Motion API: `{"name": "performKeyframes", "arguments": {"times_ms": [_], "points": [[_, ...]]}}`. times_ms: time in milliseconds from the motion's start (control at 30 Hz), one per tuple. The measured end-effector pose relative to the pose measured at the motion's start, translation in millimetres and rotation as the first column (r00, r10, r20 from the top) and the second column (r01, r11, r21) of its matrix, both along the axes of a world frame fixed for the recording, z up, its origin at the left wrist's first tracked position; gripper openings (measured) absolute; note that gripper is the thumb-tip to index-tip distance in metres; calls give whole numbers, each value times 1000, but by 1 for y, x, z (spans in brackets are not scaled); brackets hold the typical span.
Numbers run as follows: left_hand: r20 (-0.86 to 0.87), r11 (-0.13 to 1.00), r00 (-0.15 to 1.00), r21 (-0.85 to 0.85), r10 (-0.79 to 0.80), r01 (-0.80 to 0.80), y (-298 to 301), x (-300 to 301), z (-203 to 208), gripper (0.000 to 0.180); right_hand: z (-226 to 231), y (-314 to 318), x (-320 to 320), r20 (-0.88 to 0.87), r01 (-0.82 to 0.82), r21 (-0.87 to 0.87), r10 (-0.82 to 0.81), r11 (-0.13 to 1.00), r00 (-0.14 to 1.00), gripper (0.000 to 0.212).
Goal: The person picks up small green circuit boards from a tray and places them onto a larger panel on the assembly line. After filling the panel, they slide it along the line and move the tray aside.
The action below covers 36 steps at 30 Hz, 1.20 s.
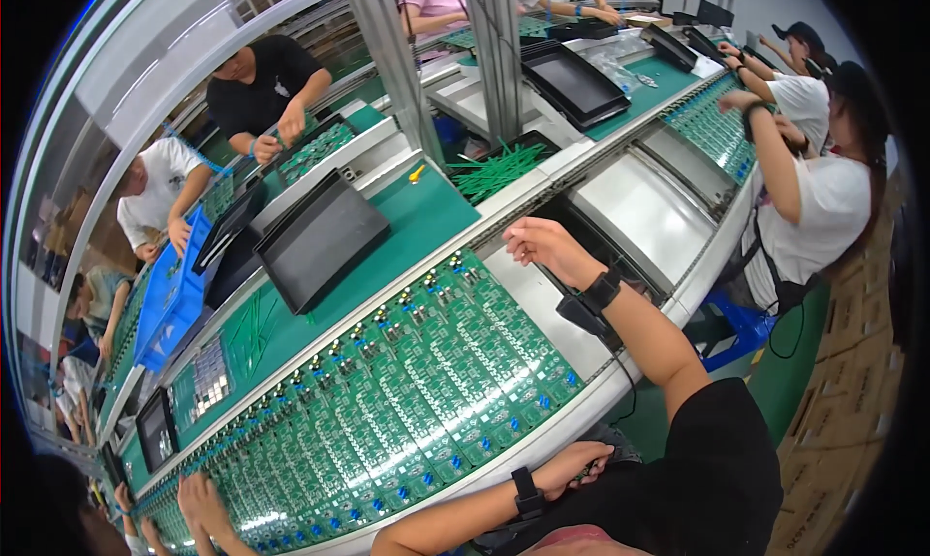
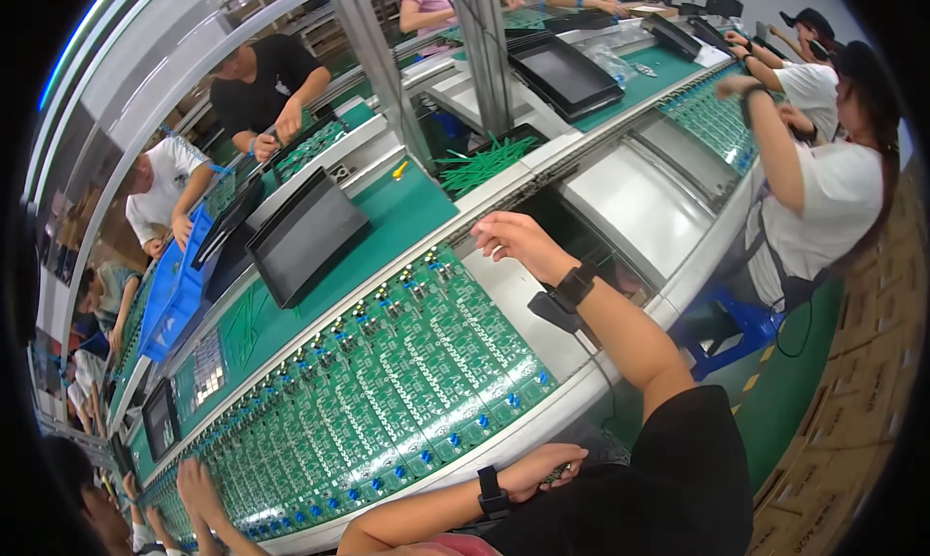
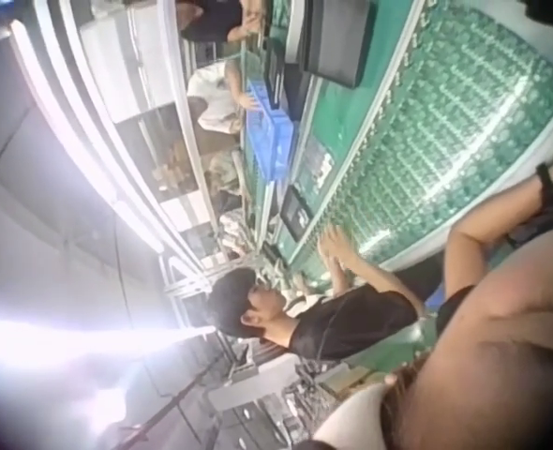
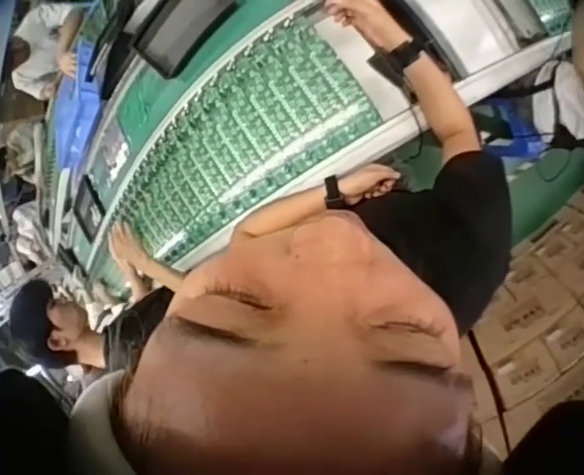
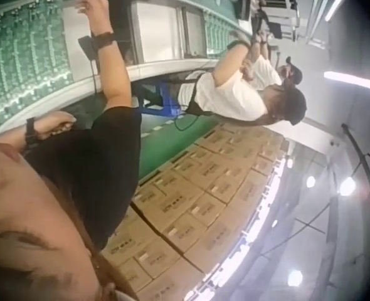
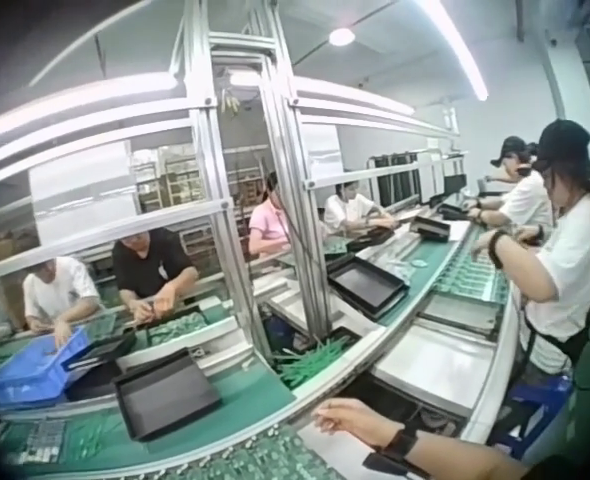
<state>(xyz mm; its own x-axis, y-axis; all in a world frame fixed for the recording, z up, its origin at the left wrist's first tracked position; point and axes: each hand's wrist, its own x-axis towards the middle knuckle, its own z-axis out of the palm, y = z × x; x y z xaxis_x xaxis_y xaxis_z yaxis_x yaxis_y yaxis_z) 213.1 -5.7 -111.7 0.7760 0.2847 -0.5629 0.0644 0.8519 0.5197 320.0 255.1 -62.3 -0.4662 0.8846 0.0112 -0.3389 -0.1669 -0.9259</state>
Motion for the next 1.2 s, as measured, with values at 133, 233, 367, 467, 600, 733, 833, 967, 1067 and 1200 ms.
{"name": "performKeyframes", "arguments": {"times_ms": [133,233,367,467,600,733,833,967,1067,1200], "points": [[-5,999,999,-2,42,-42,-1,3,5,28,-1,1,3,-4,-5,18,5,1000,1000,21],[-5,994,995,-39,101,-101,-1,8,10,27,-3,1,5,-7,-11,22,11,1000,1000,21],[8,981,990,-139,140,-137,1,9,9,25,-4,2,2,-5,-23,10,23,1000,1000,20],[20,979,996,-187,90,-85,2,2,4,26,0,1,1,-6,-52,6,52,999,999,20],[131,981,988,-189,75,-50,0,3,-5,29,2,1,4,16,-15,27,14,1000,1000,20],[83,989,994,-138,65,-53,0,5,-3,32,-1,2,3,29,-18,24,17,1000,999,21],[64,998,998,-65,29,-25,0,6,-1,35,-2,3,3,19,-27,21,27,999,999,21],[91,1000,996,-28,11,-8,2,5,5,34,3,2,4,14,-16,27,15,1000,1000,21],[97,1000,995,-25,15,-12,2,6,0,34,4,1,3,23,2,22,-3,1000,1000,22],[95,1000,995,-19,14,-13,4,9,-1,34,4,0,5,36,-7,19,6,1000,999,22]]}}
